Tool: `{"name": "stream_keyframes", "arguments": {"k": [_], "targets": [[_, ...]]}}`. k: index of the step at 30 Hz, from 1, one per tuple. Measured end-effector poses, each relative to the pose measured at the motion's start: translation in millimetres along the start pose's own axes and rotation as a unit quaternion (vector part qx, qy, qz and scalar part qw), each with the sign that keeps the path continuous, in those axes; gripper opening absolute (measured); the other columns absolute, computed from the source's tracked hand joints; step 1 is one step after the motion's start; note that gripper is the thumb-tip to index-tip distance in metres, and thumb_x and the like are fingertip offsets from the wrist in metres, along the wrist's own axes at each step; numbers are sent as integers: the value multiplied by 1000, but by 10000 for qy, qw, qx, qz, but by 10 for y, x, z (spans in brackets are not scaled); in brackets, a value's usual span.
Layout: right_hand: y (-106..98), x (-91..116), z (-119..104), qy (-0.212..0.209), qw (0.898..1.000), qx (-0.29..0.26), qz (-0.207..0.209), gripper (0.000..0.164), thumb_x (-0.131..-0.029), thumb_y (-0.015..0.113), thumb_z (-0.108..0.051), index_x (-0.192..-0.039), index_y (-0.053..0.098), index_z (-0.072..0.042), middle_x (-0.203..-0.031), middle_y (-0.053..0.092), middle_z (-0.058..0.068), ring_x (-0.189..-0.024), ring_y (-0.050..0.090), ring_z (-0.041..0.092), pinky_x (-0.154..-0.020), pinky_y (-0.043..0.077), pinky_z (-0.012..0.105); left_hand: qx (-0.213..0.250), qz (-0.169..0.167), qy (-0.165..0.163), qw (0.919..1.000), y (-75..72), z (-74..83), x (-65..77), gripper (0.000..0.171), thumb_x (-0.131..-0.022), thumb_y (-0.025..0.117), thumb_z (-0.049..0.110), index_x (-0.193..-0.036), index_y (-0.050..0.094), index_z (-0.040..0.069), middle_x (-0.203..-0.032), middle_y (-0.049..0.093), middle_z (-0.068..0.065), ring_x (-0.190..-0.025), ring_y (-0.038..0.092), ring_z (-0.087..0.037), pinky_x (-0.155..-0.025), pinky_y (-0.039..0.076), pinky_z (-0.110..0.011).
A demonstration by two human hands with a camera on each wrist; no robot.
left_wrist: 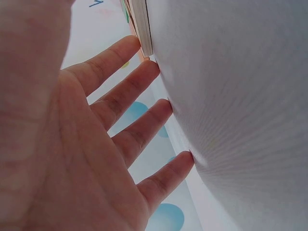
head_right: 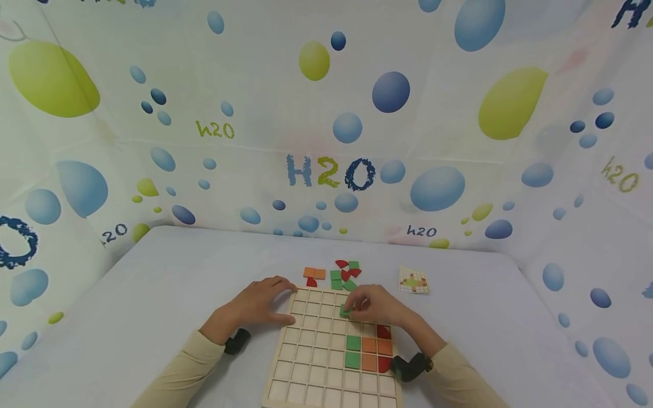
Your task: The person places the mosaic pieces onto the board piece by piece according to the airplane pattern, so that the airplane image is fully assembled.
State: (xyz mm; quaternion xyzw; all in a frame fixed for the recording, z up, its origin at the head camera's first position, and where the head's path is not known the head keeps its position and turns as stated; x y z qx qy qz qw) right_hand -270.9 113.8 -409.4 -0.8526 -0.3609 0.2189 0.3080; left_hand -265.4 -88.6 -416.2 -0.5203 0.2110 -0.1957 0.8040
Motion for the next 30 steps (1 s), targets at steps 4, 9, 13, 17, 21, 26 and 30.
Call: {"name": "stream_keyframes", "arguments": {"k": [4, 9, 13, 17, 21, 26, 30], "targets": [[51, 28, -37, -118, 9998, 5, -142, 8, -90, 69, -7, -97, 70, -5, -100, 67, 10, -82, 57, 11, -77, 54, 27, -3, -26, 8, 10000, 16, -7, 2, 59, -81, 76, 46, -125, 58, 11, -131, 55, -12, -122, 52, -34, -95, 41, -58], [100, 52, -43, -103, 9996, -90, -265, 8, -90, 69, -7, -98, 71, -6, -101, 67, 9, -81, 58, 9, -76, 53, 27, -6, -19, 34, 10000, 25, -8, 8, 59, -81, 76, 46, -125, 58, 11, -130, 55, -12, -121, 52, -34, -95, 41, -58], [151, 68, -78, -174, 9989, -156, -397, 8, -90, 69, -9, -98, 70, -6, -102, 67, 10, -80, 59, 7, -74, 54, 26, -1, -23, 35, 10000, 36, -9, 8, 59, -81, 76, 46, -125, 58, 11, -130, 55, -12, -121, 52, -35, -95, 41, -58], [178, 82, -144, -437, 9978, -162, -473, 9, -91, 69, -9, -99, 70, -7, -100, 67, 10, -79, 59, 5, -70, 54, 26, -33, -44, -37, 10000, 49, -28, -7, 59, -81, 76, 47, -125, 58, 12, -131, 54, -11, -123, 51, -34, -96, 40, -58], [197, 91, -223, -727, 9958, -170, -534, 8, -92, 68, -9, -100, 70, -8, -98, 67, 9, -77, 58, 12, -68, 53, 26, -66, -26, -76, 9999, 50, -48, -24, 60, -80, 76, 48, -126, 58, 13, -132, 54, -11, -124, 50, -34, -96, 40, -58], [243, 101, -305, -786, 9940, -288, -710, 8, -92, 67, -8, -100, 70, -7, -95, 66, 11, -75, 55, 25, -66, 50, 24, -84, -22, -80, 9999, 43, -49, -23, 60, -80, 76, 49, -126, 58, 14, -132, 54, -11, -124, 51, -33, -96, 40, -58], [277, 117, -370, -870, 9920, -400, -823, 9, -91, 68, -7, -100, 70, -5, -95, 65, 13, -73, 56, 26, -64, 50, 23, -96, -23, -62, 9999, 40, -44, -17, 60, -81, 76, 49, -126, 58, 13, -132, 54, -11, -123, 51, -33, -96, 41, -57]]}}
Point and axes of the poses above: each hand's wrist, its own x-axis away from the middle knuckle, its own y-axis out of the palm, z = x × y, the point moved 9 cm from there along -x, towards the middle knuckle
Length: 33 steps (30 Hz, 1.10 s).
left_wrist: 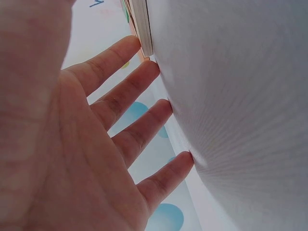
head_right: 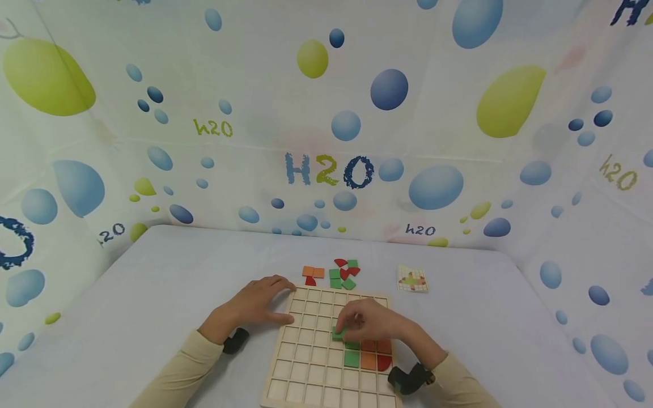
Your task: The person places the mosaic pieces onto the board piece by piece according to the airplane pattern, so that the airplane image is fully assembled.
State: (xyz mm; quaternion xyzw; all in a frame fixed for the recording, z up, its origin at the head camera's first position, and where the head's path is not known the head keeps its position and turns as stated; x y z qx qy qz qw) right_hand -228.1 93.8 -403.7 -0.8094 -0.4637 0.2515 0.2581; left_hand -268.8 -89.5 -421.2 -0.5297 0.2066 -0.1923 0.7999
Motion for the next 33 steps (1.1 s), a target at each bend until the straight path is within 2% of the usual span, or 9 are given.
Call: {"name": "stream_keyframes", "arguments": {"k": [6, 15, 18, 28, 33], "targets": [[81, 8, -5, -14, 9997, 159, -169, 10, -90, 70, -8, -100, 71, -8, -102, 66, 9, -78, 56, 24, -67, 52, 27, 30, -8, 5, 10000, 13, 2, 10, 60, -81, 75, 49, -126, 58, 14, -132, 54, -11, -124, 51, -33, -96, 40, -57], [124, -5, 87, 381, 9980, 421, -289, 11, -88, 71, -8, -99, 72, -11, -102, 61, 1, -78, 53, 16, -69, 49, 22, 41, 39, -12, 10000, 4, 5, 25, 60, -81, 76, 49, -126, 58, 13, -131, 54, -10, -123, 51, -33, -96, 40, -57], [137, -15, 94, 441, 9979, 404, -267, 11, -88, 72, -10, -99, 73, -11, -102, 61, 1, -79, 53, 18, -70, 49, 23, 48, 35, 5, 10000, 2, 11, 31, 60, -81, 76, 48, -126, 58, 13, -132, 54, -11, -124, 51, -33, -96, 40, -58], [164, -22, 42, 271, 9982, 440, -306, 12, -92, 70, -16, -101, 72, -10, -102, 62, 4, -81, 54, 24, -72, 50, 25, 63, 52, 67, 9999, 5, 12, 29, 61, -81, 76, 47, -126, 58, 11, -132, 54, -12, -123, 51, -34, -97, 39, -58], [119, -32, 13, 117, 9979, 571, -272, 9, -93, 67, -13, -100, 71, -9, -98, 64, 5, -76, 53, 8, -67, 50, 22, 27, 51, 85, 9999, 11, 5, 24, 61, -81, 76, 48, -126, 57, 12, -132, 54, -12, -123, 51, -33, -96, 40, -58]]}}
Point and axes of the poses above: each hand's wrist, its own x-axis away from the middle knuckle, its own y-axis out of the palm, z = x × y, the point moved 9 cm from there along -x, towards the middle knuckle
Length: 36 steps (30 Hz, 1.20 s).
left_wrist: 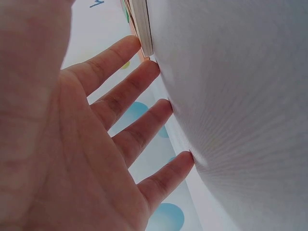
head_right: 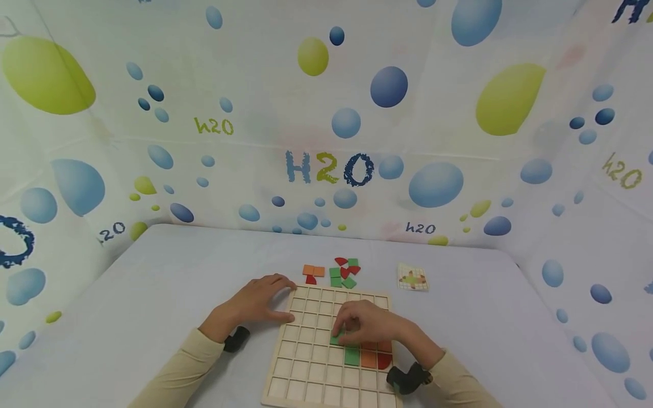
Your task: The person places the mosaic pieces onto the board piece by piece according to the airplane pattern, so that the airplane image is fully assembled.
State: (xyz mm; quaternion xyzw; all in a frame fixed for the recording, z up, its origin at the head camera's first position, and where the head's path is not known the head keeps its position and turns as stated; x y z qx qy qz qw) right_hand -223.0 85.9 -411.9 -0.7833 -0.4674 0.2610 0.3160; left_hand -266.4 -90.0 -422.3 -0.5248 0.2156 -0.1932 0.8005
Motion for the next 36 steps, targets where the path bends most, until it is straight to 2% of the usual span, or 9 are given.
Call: {"name": "stream_keyframes", "arguments": {"k": [3, 11, 19, 29, 36], "targets": [[-50, 1, 24, -4, 9999, -4, 146, 8, -94, 65, -11, -99, 71, -8, -95, 64, 6, -76, 52, 2, -66, 50, 22, 20, -17, -16, 10000, -1, 2, 1, 61, -81, 76, 48, -127, 57, 12, -133, 53, -12, -124, 50, -34, -97, 39, -58], [-147, 6, 154, 330, 9990, 6, 295, 10, -95, 64, -14, -99, 72, -9, -95, 64, 2, -81, 56, 1, -71, 54, 24, 51, -24, -32, 10000, 5, 2, 7, 61, -81, 76, 48, -126, 57, 12, -133, 54, -11, -124, 51, -33, -97, 39, -58], [-279, 3, 281, 460, 9968, -28, 648, 13, -95, 64, -13, -104, 69, -4, -100, 67, 9, -85, 58, 10, -74, 55, 26, 33, 8, -6, 10000, 4, -5, 11, 60, -81, 76, 47, -126, 58, 12, -131, 54, -11, -123, 52, -33, -96, 40, -58], [-425, 33, 444, 537, 9932, 9, 1036, 13, -95, 64, -8, -105, 69, -3, -99, 67, 10, -84, 59, 15, -72, 54, 27, 16, 16, 57, 10000, 8, 13, 1, 60, -81, 76, 47, -126, 58, 12, -131, 54, -11, -123, 52, -33, -96, 41, -57], [-553, 49, 572, 839, 9875, 139, 1329, 16, -95, 63, -9, -108, 67, -1, -102, 67, 12, -88, 62, 15, -75, 54, 27, 15, 34, 26, 10000, -11, 16, -1, 59, -81, 76, 47, -126, 58, 12, -132, 54, -11, -123, 52, -33, -96, 40, -57]]}}
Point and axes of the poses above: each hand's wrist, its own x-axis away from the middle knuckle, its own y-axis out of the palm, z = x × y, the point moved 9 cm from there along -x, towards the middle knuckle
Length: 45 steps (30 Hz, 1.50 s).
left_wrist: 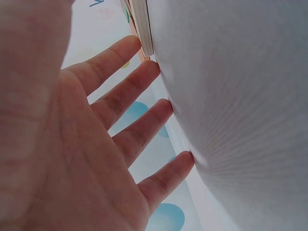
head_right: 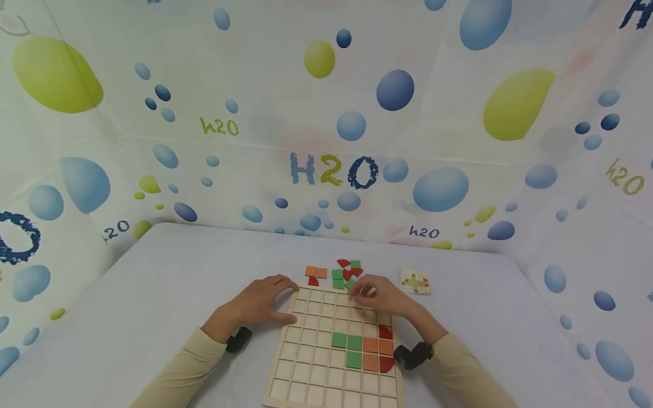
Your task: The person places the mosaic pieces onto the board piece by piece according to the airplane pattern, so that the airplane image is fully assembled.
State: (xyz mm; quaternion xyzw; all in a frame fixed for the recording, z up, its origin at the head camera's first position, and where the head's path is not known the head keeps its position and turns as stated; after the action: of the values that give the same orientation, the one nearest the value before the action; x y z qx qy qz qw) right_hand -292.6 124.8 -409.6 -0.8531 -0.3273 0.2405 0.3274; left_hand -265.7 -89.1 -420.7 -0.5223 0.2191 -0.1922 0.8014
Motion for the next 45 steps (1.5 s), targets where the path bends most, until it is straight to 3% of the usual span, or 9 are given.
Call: {"name": "stream_keyframes", "arguments": {"k": [8, 15, 25, 45], "targets": [[-62, -49, 56, 167, 9989, 39, 433, 20, -94, 62, -5, -112, 64, 4, -105, 64, 20, -87, 64, 25, -70, 53, 27, -26, 1, 29, 10000, -7, -5, 19, 59, -81, 76, 46, -126, 58, 12, -132, 54, -11, -123, 51, -33, -96, 40, -57], [-25, -105, 121, 379, 9986, 3, 364, 19, -94, 63, -5, -111, 64, 3, -106, 61, 20, -86, 64, 25, -66, 52, 27, 3, -12, 64, 10000, -3, -14, 38, 59, -81, 76, 46, -126, 58, 12, -131, 54, -11, -122, 52, -34, -96, 40, -57], [20, -175, 145, 252, 9993, 257, 39, 20, -94, 63, -4, -113, 63, 3, -114, 58, 20, -85, 64, 21, -80, 53, 30, -80, 8, 95, 9999, 6, -18, 39, 59, -82, 75, 47, -126, 58, 12, -131, 54, -10, -123, 52, -32, -96, 41, -56], [-21, -149, 221, 547, 9979, 252, 221, 22, -93, 61, -2, -114, 63, 6, -106, 61, 21, -85, 64, 24, -72, 52, 28, -18, -15, 107, 9999, 4, -13, 37, 60, -82, 76, 46, -127, 57, 11, -131, 54, -11, -123, 52, -33, -96, 41, -56]]}}
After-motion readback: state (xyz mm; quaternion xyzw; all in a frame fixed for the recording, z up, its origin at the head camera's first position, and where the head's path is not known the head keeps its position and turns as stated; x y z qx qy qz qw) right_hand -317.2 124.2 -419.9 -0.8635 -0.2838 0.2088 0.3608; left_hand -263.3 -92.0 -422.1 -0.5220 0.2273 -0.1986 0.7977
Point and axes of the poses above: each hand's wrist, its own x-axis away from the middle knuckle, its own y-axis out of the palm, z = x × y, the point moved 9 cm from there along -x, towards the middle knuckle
